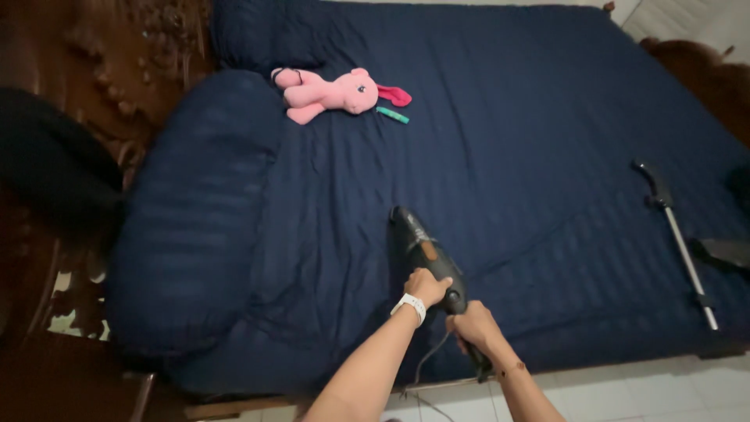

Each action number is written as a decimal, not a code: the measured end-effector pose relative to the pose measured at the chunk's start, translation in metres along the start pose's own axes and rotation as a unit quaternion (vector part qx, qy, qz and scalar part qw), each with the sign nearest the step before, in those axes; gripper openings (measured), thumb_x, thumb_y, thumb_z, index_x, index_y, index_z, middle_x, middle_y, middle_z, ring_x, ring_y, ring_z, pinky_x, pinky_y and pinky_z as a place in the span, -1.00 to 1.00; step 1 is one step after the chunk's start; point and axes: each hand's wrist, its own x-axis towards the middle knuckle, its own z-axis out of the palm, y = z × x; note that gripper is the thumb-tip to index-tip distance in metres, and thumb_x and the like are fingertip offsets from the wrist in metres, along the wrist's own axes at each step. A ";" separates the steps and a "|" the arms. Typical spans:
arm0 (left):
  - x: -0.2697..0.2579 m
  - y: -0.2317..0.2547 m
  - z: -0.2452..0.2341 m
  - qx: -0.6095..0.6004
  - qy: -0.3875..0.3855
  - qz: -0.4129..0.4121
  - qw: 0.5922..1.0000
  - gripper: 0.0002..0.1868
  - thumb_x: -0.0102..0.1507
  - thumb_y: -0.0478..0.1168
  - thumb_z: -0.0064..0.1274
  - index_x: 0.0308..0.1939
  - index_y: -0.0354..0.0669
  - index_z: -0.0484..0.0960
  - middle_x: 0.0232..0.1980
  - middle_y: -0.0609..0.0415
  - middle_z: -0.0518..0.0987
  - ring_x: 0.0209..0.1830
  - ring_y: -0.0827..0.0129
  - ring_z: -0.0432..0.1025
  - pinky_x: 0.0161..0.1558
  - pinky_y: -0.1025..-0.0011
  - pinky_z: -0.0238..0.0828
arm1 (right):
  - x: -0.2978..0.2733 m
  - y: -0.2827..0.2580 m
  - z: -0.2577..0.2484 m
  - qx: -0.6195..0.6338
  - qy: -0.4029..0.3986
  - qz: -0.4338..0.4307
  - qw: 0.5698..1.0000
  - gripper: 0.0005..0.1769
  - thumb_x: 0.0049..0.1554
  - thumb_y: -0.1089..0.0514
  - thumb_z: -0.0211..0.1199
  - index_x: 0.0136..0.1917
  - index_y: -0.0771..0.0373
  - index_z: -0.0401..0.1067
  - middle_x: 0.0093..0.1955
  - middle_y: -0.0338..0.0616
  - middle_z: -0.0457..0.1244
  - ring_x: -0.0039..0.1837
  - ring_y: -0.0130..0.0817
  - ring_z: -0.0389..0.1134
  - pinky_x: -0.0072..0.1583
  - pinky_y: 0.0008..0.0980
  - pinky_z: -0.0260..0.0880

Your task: Vacuuming the surface of a bed using a handheld vacuum cleaner and then putting a small item away in a cabinet.

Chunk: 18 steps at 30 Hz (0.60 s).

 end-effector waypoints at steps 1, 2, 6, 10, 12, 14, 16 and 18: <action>-0.010 0.008 -0.005 -0.003 0.005 0.002 1.000 -0.19 0.17 0.21 0.28 0.14 -0.49 0.49 0.23 -0.37 0.53 0.22 -0.14 0.47 0.25 0.15 0.42 | -0.004 0.001 -0.001 -0.002 0.001 -0.005 1.000 -0.78 -0.05 0.29 0.31 -0.32 0.58 0.46 -0.46 0.06 0.33 -0.48 -0.16 0.38 -0.39 -0.20 0.38; -0.019 0.015 -0.010 -0.006 0.015 -0.002 1.000 -0.22 0.14 0.18 0.31 0.12 -0.47 0.50 0.20 -0.35 0.56 0.19 -0.13 0.50 0.21 0.16 0.45 | -0.008 0.002 -0.002 0.018 0.011 -0.010 1.000 -0.80 -0.07 0.30 0.32 -0.31 0.56 0.45 -0.46 0.06 0.32 -0.48 -0.17 0.37 -0.40 -0.20 0.38; -0.052 0.044 -0.040 -0.040 0.053 0.002 0.998 -0.33 0.10 0.10 0.34 0.06 -0.36 0.56 0.14 -0.31 0.62 0.13 -0.12 0.53 0.15 0.15 0.49 | -0.011 -0.008 -0.009 0.075 0.028 -0.035 0.996 -0.83 -0.10 0.33 0.34 -0.28 0.51 0.44 -0.47 0.05 0.31 -0.50 -0.17 0.34 -0.41 -0.17 0.36; -0.022 0.045 -0.055 -0.069 0.100 0.048 0.991 -0.37 0.13 0.07 0.30 0.08 -0.34 0.57 0.13 -0.32 0.61 0.14 -0.15 0.51 0.17 0.12 0.47 | 0.008 -0.055 -0.024 0.098 0.031 -0.061 0.993 -0.85 -0.10 0.34 0.34 -0.29 0.51 0.45 -0.48 0.04 0.30 -0.50 -0.18 0.32 -0.42 -0.20 0.33; 0.008 0.041 -0.064 -0.091 0.134 0.113 0.980 -0.33 0.17 0.05 0.25 0.19 -0.38 0.50 0.19 -0.34 0.55 0.20 -0.15 0.44 0.22 0.11 0.40 | 0.027 -0.085 -0.030 0.115 0.030 -0.088 0.989 -0.85 -0.10 0.34 0.34 -0.34 0.53 0.45 -0.50 0.03 0.28 -0.51 -0.19 0.30 -0.42 -0.22 0.32; 0.037 0.035 -0.075 -0.101 0.146 0.134 0.975 -0.32 0.19 0.04 0.22 0.23 -0.37 0.48 0.23 -0.32 0.52 0.25 -0.13 0.41 0.25 0.12 0.36 | 0.056 -0.107 -0.028 0.122 0.022 -0.101 0.987 -0.84 -0.10 0.35 0.33 -0.37 0.54 0.44 -0.51 0.03 0.27 -0.52 -0.19 0.30 -0.42 -0.21 0.31; 0.074 0.030 -0.090 -0.112 0.159 0.154 0.969 -0.30 0.20 0.03 0.20 0.28 -0.36 0.45 0.27 -0.30 0.50 0.29 -0.10 0.38 0.28 0.13 0.33 | 0.089 -0.136 -0.025 0.127 0.015 -0.113 0.985 -0.83 -0.10 0.35 0.33 -0.40 0.55 0.44 -0.51 0.04 0.26 -0.52 -0.19 0.29 -0.42 -0.21 0.31; 0.111 0.025 -0.103 -0.112 0.162 0.176 0.965 -0.34 0.23 0.02 0.15 0.30 -0.32 0.46 0.32 -0.23 0.48 0.34 -0.08 0.35 0.32 0.15 0.28 | 0.122 -0.163 -0.020 0.141 0.010 -0.107 0.984 -0.82 -0.09 0.34 0.32 -0.42 0.54 0.42 -0.52 0.04 0.25 -0.52 -0.19 0.28 -0.42 -0.21 0.30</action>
